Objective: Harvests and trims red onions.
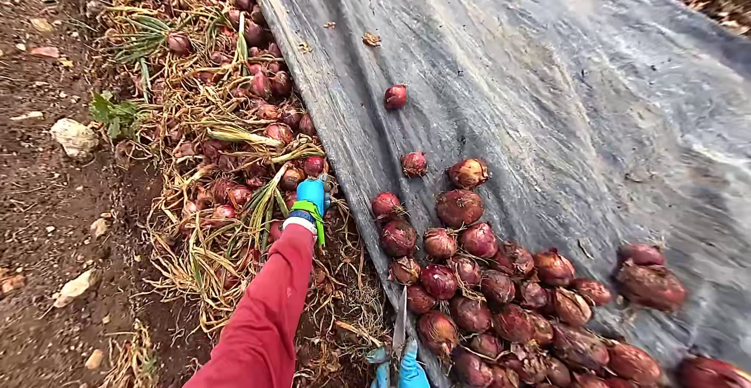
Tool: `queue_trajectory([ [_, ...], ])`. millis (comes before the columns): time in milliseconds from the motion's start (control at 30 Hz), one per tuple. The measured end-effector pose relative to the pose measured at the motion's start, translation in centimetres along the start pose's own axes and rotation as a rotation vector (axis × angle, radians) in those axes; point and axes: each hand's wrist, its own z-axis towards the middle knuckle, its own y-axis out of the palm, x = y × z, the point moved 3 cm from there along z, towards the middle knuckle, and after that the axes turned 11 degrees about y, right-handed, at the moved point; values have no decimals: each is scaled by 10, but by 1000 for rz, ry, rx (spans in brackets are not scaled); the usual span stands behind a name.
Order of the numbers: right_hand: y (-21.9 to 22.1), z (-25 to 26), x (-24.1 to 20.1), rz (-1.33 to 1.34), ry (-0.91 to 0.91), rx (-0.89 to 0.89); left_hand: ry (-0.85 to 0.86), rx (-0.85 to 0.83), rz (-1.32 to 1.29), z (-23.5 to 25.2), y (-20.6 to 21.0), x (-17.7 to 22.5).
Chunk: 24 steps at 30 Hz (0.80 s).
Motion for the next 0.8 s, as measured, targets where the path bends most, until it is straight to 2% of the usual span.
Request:
queue_trajectory([
  [100, 12, 10, -14, -44, 100, -68, 343, -137, 81, -75, -49, -10],
  [133, 24, 14, -21, -78, 88, -155, 453, -234, 148, -104, -70, -10],
  [200, 50, 11, -39, -173, -63, -372, 632, -481, 361, -156, -103, -13],
  [267, 77, 2, -61, -267, -241, -484, 706, -771, 565, -194, -125, -11],
  [333, 97, -7, -77, -511, -354, -421, 645, -1039, 677, -214, -146, -1],
  [367, 105, -11, -80, -620, -368, -380, 632, -1093, 782, -217, -157, 9],
  [433, 112, -18, -83, -784, -281, -349, 694, -1031, 1090, -218, -174, 30],
  [467, 113, -19, -83, -767, -262, -367, 736, -960, 1164, -222, -178, 38],
  [567, 116, -20, -88, -466, -333, -454, 843, -795, 1150, -224, -172, 58],
  [667, 106, -24, -100, -288, -435, -511, 758, -600, 1098, -192, -169, 53],
  [733, 97, -13, -102, -432, -412, -388, 728, -482, 967, -179, -168, 50],
  [767, 94, -3, -101, -597, -354, -348, 729, -511, 952, -184, -161, 51],
  [800, 92, 6, -100, -775, -300, -345, 708, -619, 999, -197, -147, 51],
])
